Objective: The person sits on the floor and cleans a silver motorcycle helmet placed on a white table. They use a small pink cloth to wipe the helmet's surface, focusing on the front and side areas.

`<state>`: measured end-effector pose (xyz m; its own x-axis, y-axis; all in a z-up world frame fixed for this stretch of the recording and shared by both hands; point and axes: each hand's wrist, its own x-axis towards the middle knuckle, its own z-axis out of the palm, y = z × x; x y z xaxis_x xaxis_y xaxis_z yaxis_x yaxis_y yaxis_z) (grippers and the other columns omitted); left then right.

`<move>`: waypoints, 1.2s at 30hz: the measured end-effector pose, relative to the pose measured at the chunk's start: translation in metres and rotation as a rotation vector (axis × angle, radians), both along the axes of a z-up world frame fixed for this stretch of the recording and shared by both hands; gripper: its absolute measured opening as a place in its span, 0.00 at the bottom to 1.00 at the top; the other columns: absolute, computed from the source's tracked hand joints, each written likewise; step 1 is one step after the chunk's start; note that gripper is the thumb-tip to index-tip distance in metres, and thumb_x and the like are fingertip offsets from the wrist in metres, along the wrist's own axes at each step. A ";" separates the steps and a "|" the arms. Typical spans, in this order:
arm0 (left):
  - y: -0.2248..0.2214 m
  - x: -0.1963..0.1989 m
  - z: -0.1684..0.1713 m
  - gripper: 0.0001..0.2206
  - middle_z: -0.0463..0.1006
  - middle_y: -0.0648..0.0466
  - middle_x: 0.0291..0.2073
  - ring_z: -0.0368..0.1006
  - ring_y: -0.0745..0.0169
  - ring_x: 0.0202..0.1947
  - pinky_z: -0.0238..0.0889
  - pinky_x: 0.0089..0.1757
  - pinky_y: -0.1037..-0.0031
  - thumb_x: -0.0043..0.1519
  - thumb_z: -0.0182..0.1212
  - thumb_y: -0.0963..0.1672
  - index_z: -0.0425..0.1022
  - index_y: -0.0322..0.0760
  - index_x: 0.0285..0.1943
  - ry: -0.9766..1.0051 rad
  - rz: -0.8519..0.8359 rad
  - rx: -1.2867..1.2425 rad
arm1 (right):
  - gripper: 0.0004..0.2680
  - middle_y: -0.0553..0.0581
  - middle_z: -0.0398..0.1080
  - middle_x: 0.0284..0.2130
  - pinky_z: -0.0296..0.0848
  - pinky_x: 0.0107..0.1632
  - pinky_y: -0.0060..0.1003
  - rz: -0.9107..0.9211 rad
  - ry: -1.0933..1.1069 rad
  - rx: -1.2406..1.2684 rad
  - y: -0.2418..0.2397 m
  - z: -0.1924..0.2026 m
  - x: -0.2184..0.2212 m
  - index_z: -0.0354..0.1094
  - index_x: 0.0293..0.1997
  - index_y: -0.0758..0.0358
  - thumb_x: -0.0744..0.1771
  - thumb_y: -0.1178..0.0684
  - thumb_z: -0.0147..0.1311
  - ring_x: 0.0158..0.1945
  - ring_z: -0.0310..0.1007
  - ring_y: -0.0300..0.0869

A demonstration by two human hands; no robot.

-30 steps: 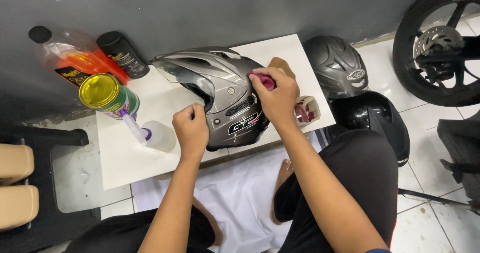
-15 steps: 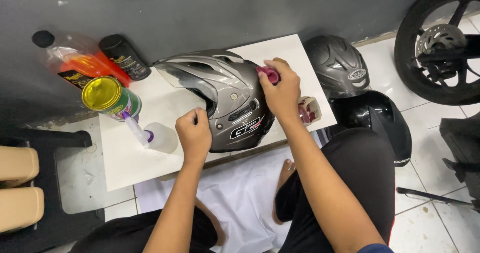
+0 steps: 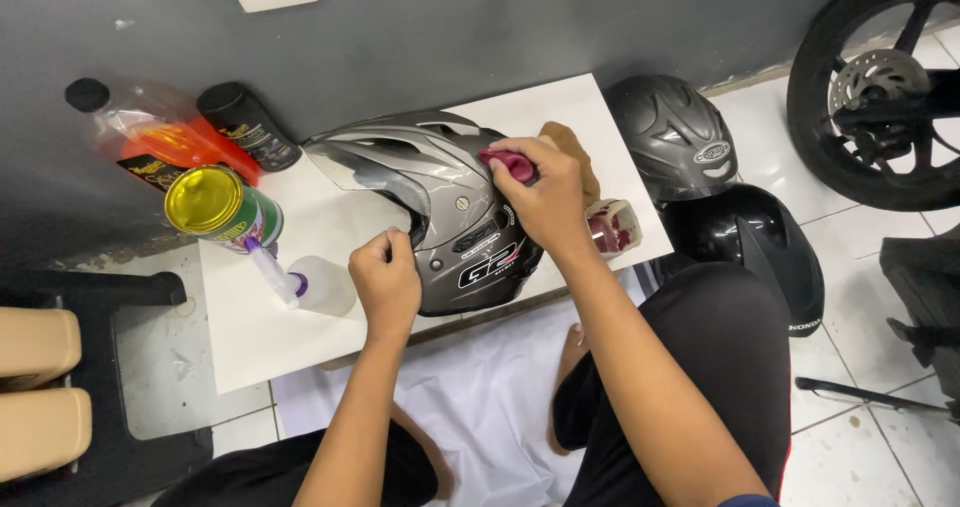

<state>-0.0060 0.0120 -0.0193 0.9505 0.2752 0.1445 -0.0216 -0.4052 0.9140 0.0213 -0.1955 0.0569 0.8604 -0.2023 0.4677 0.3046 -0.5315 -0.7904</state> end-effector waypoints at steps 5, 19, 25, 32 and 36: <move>-0.002 -0.002 -0.003 0.24 0.52 0.61 0.02 0.42 0.73 0.12 0.40 0.20 0.80 0.64 0.48 0.38 0.59 0.43 0.10 0.005 -0.004 -0.009 | 0.06 0.56 0.77 0.30 0.73 0.43 0.38 -0.078 -0.049 -0.046 -0.011 -0.011 0.005 0.78 0.43 0.57 0.64 0.60 0.63 0.38 0.74 0.47; 0.000 -0.002 -0.005 0.24 0.53 0.61 0.02 0.42 0.74 0.13 0.40 0.20 0.79 0.64 0.48 0.38 0.58 0.43 0.10 -0.009 0.000 -0.007 | 0.06 0.49 0.79 0.31 0.74 0.43 0.33 0.016 -0.045 -0.009 0.006 -0.001 -0.002 0.80 0.41 0.50 0.63 0.58 0.67 0.38 0.76 0.41; -0.001 0.000 -0.004 0.24 0.53 0.61 0.02 0.41 0.74 0.13 0.40 0.20 0.80 0.64 0.48 0.37 0.58 0.43 0.10 -0.014 -0.001 -0.020 | 0.05 0.55 0.76 0.29 0.73 0.42 0.39 -0.196 -0.007 -0.106 -0.005 -0.008 0.003 0.78 0.41 0.56 0.64 0.59 0.63 0.36 0.75 0.46; -0.003 -0.004 -0.002 0.23 0.53 0.60 0.02 0.42 0.73 0.13 0.40 0.20 0.79 0.64 0.48 0.37 0.58 0.43 0.10 -0.017 -0.006 -0.013 | 0.06 0.55 0.76 0.30 0.73 0.42 0.38 -0.151 -0.017 -0.068 -0.008 -0.013 0.009 0.78 0.42 0.57 0.64 0.60 0.64 0.38 0.75 0.46; -0.004 -0.006 0.002 0.24 0.53 0.60 0.02 0.41 0.73 0.13 0.40 0.20 0.79 0.64 0.48 0.37 0.57 0.42 0.10 -0.015 -0.028 -0.016 | 0.07 0.53 0.76 0.29 0.74 0.43 0.35 -0.010 -0.018 0.001 0.011 0.006 0.003 0.79 0.42 0.52 0.64 0.58 0.66 0.38 0.75 0.44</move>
<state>-0.0120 0.0080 -0.0173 0.9555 0.2509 0.1550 -0.0468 -0.3899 0.9196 0.0241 -0.1845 0.0628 0.8499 -0.2117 0.4826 0.3132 -0.5336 -0.7856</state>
